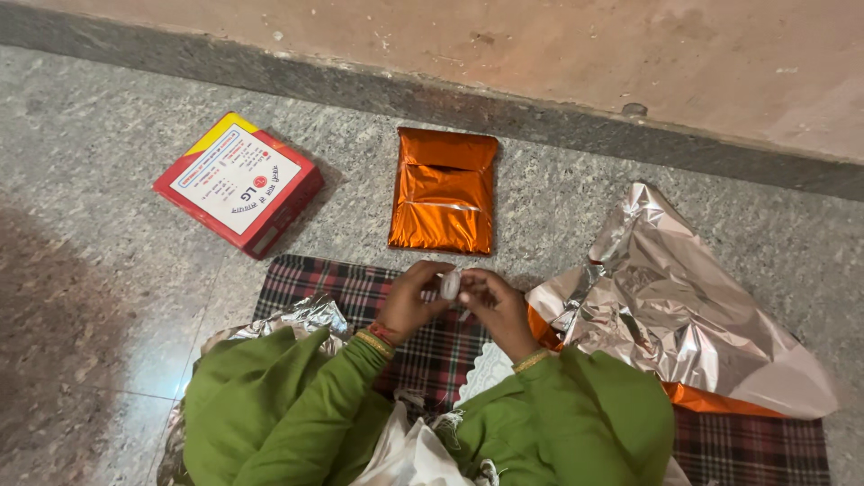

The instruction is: The person wraps a rectangular item in orange metallic paper while seated on a plaid mat. They fold the edges of the paper and secure the package with multiple strips of clear adhesive tape.

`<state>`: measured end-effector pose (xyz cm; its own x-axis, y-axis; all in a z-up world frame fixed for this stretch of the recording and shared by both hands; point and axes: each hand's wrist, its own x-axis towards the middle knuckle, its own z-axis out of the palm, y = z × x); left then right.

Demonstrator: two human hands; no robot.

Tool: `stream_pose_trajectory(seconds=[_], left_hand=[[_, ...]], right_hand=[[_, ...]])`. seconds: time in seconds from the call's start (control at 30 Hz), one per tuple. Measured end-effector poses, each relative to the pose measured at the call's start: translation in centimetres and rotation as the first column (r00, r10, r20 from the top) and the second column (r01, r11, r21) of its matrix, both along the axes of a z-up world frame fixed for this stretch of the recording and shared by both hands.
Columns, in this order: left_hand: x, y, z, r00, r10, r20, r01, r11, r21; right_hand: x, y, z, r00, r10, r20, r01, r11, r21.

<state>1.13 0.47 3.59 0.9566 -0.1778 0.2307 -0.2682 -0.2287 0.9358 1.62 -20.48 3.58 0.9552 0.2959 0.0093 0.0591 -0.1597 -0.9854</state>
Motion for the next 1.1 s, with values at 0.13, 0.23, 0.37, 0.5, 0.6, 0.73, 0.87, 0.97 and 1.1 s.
stream_pose_trajectory(seconds=[0.13,0.23,0.37,0.5,0.6,0.73,0.87,0.97,1.1], left_hand=[[0.3,-0.5,0.3,0.998,0.052,0.022,-0.052,0.998,0.021],[0.6,-0.5,0.1,0.997,0.058,-0.041,-0.056,0.997,0.047],[1.0,-0.4,0.2,0.998,0.048,0.042,-0.049,0.999,0.01],[1.5,-0.4,0.1,0.997,0.065,0.052,-0.069,0.995,0.073],[1.6,-0.6,0.2,0.996,0.085,0.013,-0.086,0.992,0.087],[1.8,-0.8,0.6,0.996,0.084,-0.039,-0.082,0.996,0.044],[2.0,-0.9,0.8,0.998,0.062,-0.03,-0.063,0.997,-0.042],[2.1,-0.9,0.6,0.996,0.045,-0.072,-0.054,0.989,-0.139],[2.3,-1.1,0.1,0.992,0.003,-0.13,-0.034,0.971,-0.235]], right_hand=[[0.2,0.9,-0.2,0.999,-0.042,-0.023,0.042,0.999,0.016],[0.3,1.0,0.1,0.998,-0.055,0.03,0.056,0.997,-0.056],[0.4,1.7,1.2,0.991,-0.052,0.125,0.057,0.998,-0.041],[0.7,1.9,1.4,0.95,-0.065,0.304,0.105,0.988,-0.116],[0.8,1.5,0.8,0.937,-0.093,0.337,0.161,0.97,-0.182],[0.8,1.6,-0.2,0.958,-0.104,0.268,0.135,0.986,-0.098],[1.3,1.8,-0.1,0.977,-0.112,0.181,0.128,0.989,-0.079],[1.4,1.9,0.7,0.986,-0.057,0.159,0.078,0.988,-0.13],[1.5,2.2,1.7,0.969,-0.028,0.245,0.063,0.989,-0.136]])
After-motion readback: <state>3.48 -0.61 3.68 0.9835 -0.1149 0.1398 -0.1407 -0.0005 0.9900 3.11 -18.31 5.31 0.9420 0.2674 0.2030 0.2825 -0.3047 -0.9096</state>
